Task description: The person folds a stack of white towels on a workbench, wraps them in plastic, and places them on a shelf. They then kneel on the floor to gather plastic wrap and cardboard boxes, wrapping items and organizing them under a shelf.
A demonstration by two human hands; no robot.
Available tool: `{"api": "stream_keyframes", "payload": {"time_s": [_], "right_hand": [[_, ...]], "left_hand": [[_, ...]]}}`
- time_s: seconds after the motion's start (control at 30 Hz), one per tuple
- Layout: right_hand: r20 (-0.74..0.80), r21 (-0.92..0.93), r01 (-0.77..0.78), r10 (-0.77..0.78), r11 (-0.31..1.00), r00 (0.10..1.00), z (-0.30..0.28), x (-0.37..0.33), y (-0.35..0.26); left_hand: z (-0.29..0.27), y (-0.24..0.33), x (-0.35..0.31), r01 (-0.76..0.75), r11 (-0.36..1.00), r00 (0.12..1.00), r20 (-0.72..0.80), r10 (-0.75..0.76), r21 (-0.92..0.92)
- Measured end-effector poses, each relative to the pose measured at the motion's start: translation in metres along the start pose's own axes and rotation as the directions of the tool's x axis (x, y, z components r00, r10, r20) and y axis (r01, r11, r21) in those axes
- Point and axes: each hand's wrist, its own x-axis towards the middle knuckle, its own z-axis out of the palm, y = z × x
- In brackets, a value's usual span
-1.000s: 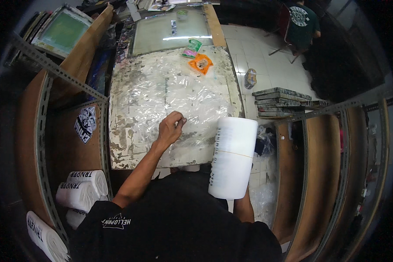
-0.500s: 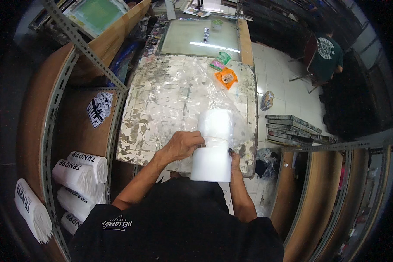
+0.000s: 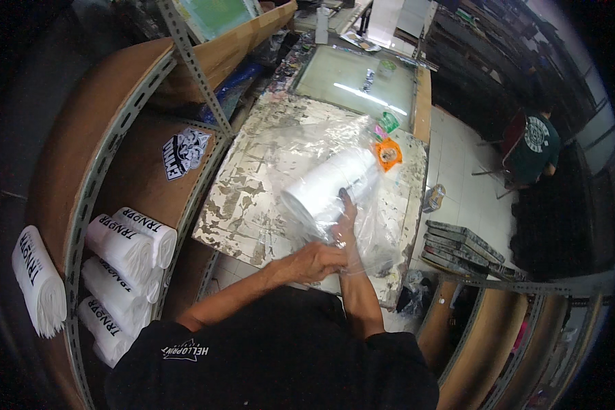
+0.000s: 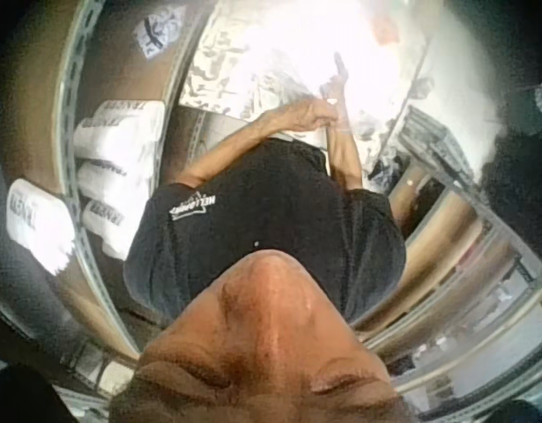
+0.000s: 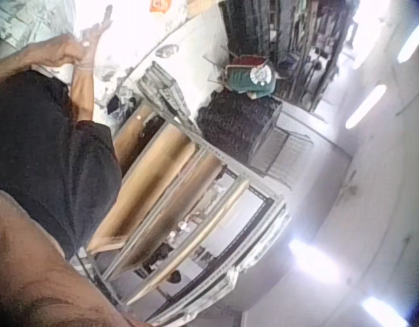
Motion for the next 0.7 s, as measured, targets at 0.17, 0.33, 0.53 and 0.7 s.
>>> {"api": "stream_keyframes", "payload": {"time_s": [0.17,0.33,0.53,0.7], "right_hand": [[-0.319,0.290,0.082,0.016,0.954,0.948,0.080,0.067,0.026],[-0.399,0.272,0.140,-0.021,0.952,0.917,0.074,0.109,0.059],[-0.364,0.143,0.177,-0.115,0.974,0.924,0.061,0.145,0.078],[-0.304,-0.001,0.200,-0.191,0.980,0.933,0.084,0.158,0.063]], "left_hand": [[0.005,0.019,-0.010,0.070,0.994,0.994,-0.072,-0.077,-0.088],[-0.030,0.013,-0.043,0.346,0.807,0.904,-0.400,-0.151,0.478],[-0.021,-0.023,-0.080,0.594,0.763,0.804,-0.160,-0.573,0.253],[-0.028,0.003,-0.064,0.311,0.917,0.950,-0.113,-0.291,0.249]]}}
